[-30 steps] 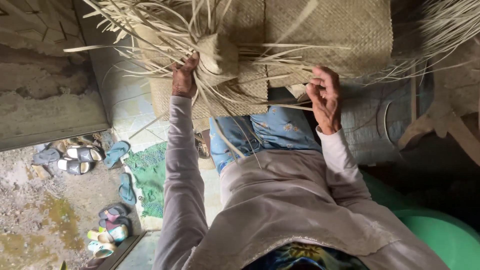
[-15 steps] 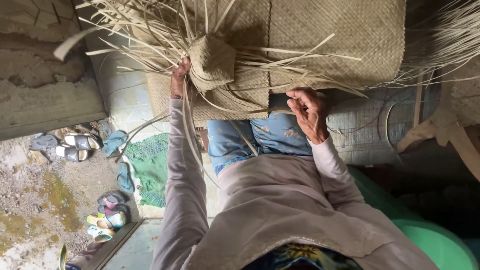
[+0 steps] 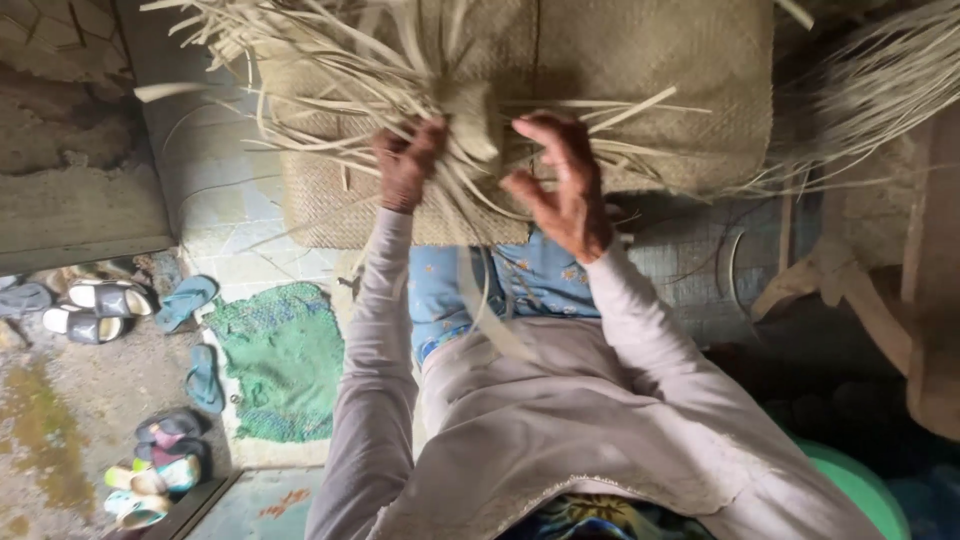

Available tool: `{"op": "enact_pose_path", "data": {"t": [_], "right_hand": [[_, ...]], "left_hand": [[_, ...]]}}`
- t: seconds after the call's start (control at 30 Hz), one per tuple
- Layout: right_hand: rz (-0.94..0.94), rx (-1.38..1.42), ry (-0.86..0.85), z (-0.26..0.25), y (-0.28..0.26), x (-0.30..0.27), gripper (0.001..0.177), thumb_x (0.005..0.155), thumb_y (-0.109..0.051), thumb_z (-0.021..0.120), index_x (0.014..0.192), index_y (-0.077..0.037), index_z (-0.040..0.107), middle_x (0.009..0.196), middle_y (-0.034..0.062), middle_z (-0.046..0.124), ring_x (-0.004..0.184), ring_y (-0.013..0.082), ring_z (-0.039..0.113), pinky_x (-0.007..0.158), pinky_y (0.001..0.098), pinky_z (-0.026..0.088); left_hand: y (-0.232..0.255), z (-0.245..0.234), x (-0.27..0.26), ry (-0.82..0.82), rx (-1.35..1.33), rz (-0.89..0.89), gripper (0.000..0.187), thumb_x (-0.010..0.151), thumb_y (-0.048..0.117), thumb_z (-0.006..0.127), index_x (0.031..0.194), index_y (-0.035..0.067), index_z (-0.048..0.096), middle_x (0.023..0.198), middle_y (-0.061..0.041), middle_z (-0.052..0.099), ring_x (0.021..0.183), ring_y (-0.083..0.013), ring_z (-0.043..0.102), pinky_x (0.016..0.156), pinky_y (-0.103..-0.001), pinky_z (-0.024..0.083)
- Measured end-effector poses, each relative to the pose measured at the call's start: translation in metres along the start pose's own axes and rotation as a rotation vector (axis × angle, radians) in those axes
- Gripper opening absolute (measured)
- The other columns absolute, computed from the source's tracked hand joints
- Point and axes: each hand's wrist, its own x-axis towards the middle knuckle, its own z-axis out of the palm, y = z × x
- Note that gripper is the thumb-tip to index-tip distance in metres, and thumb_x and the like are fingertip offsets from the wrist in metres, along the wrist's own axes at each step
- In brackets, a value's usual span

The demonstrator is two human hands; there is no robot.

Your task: Weaving natural fiber strips into a large mat.

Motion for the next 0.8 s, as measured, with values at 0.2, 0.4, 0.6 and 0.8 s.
{"op": "enact_pose_path", "data": {"t": [0.2,0.4,0.6,0.8], "right_hand": [[-0.208,-0.370,-0.165,0.046,-0.009,-0.010,0.068,0.063,-0.016,0.082,0.119,0.001,0.048,0.112,0.0208,0.051,0.110,0.0365,0.048,0.094,0.0456,0.038],[-0.226,-0.617,-0.077,0.059,0.037,-0.067,0.051,0.072,-0.015,0.069,0.120,-0.010,0.052,0.114,0.0138,0.047,0.093,0.0289,0.052,0.076,0.0382,0.046],[-0.230,-0.581,-0.194,0.052,0.054,-0.087,0.042,0.090,-0.032,0.051,0.123,-0.005,0.050,0.112,0.0172,0.050,0.094,0.0346,0.055,0.074,0.0415,0.047],[-0.057,-0.080,-0.072,0.030,0.042,-0.060,0.013,0.089,-0.010,0.053,0.097,-0.007,0.062,0.111,0.0123,0.051,0.099,0.0296,0.054,0.086,0.0408,0.044]], "left_hand": [[0.014,0.035,-0.010,-0.123,0.353,0.228,0.030,0.081,0.009,0.068,0.054,-0.001,0.058,0.043,-0.008,0.047,0.048,-0.0095,0.046,0.048,-0.022,0.039],[0.016,0.038,-0.015,-0.113,0.355,0.026,0.034,0.080,0.021,0.070,0.051,0.007,0.058,0.041,-0.005,0.047,0.043,-0.0089,0.040,0.045,-0.024,0.037],[0.018,0.035,-0.027,-0.091,0.329,-0.021,0.051,0.084,0.039,0.065,0.046,0.007,0.055,0.039,-0.004,0.043,0.041,-0.0100,0.039,0.044,-0.025,0.036],[0.015,0.034,-0.039,-0.061,0.302,0.122,0.027,0.078,0.019,0.071,0.058,0.003,0.063,0.047,-0.007,0.055,0.047,-0.0098,0.045,0.047,-0.026,0.042]]}}
